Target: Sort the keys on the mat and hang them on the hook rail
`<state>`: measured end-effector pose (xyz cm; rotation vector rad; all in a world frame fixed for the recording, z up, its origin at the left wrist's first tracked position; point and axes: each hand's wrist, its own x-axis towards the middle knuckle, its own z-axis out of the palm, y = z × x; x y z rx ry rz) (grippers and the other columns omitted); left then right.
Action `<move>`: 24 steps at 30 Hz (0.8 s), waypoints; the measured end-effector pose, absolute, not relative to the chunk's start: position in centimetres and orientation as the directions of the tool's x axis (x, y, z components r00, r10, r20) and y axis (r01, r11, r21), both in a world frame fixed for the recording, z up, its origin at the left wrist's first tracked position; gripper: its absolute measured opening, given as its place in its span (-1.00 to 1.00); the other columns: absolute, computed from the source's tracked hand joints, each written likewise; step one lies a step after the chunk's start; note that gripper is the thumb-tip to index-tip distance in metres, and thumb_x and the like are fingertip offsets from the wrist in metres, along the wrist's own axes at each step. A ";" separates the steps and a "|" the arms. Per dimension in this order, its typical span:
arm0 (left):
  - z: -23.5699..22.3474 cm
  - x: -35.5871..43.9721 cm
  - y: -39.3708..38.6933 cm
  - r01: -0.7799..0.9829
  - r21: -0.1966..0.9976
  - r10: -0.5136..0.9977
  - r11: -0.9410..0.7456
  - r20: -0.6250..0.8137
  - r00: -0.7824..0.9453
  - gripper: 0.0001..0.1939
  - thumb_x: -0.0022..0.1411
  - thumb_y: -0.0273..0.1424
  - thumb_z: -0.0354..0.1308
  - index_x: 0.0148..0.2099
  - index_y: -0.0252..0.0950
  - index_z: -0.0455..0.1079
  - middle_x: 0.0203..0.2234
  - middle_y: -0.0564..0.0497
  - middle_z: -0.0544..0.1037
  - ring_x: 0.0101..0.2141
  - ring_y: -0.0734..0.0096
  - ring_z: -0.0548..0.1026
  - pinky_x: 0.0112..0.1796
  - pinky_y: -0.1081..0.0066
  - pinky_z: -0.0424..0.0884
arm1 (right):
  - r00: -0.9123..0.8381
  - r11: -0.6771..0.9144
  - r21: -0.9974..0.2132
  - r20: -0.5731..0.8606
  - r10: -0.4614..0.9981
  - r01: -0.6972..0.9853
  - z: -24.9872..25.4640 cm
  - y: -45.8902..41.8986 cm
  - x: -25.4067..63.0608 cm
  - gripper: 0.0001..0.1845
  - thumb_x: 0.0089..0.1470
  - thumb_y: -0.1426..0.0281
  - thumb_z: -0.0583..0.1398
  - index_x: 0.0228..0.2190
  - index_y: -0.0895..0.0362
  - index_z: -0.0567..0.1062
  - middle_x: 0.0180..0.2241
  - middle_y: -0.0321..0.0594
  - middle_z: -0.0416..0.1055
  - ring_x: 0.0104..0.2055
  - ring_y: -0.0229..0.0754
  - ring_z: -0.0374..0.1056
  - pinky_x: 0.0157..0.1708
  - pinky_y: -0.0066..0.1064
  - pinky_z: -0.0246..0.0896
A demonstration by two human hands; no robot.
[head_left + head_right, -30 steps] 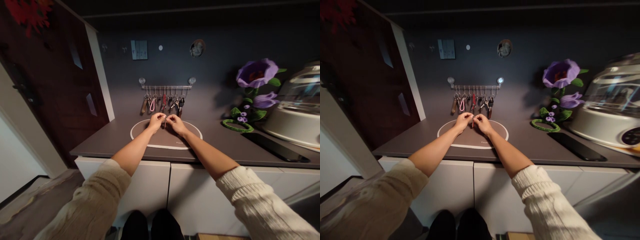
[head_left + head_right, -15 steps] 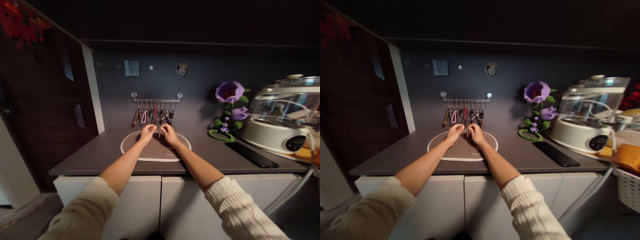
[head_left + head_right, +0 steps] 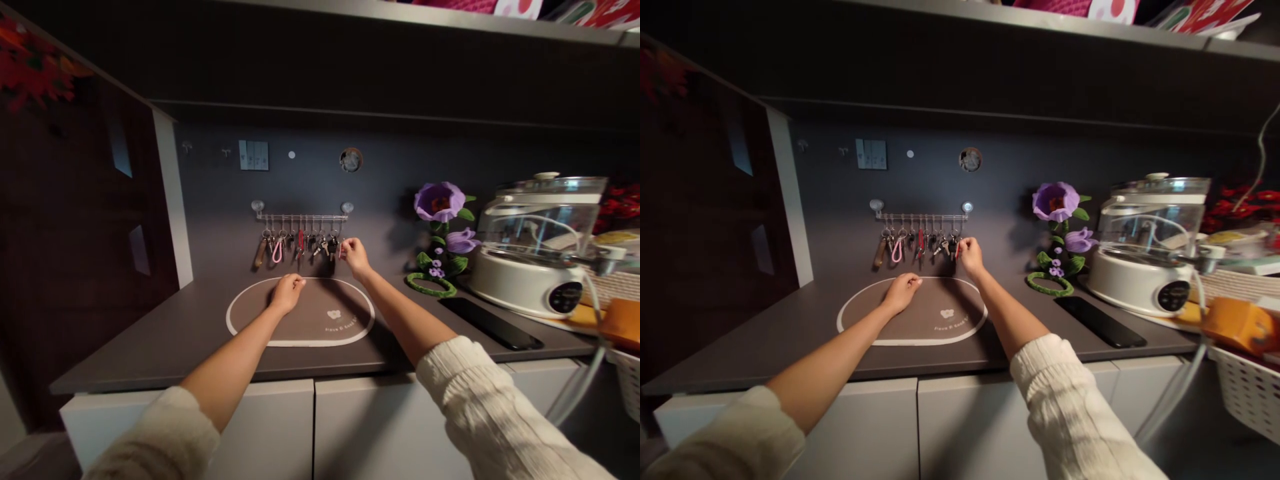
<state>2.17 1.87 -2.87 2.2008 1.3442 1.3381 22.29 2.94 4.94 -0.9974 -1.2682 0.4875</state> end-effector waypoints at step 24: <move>-2.8 2.4 1.8 0.576 0.621 0.828 -0.531 0.524 0.198 -0.80 0.13 -0.35 -0.01 -0.36 -0.32 0.40 -0.41 -0.04 0.50 -0.39 0.43 0.40 -0.31 0.44 0.26 | 0.422 0.265 -0.961 0.209 0.882 -0.078 8.9 5.3 23.3 -0.91 -0.15 0.57 0.07 -0.58 0.16 0.29 -0.71 -0.33 0.24 -0.66 -0.35 0.22 -0.56 -0.43 0.26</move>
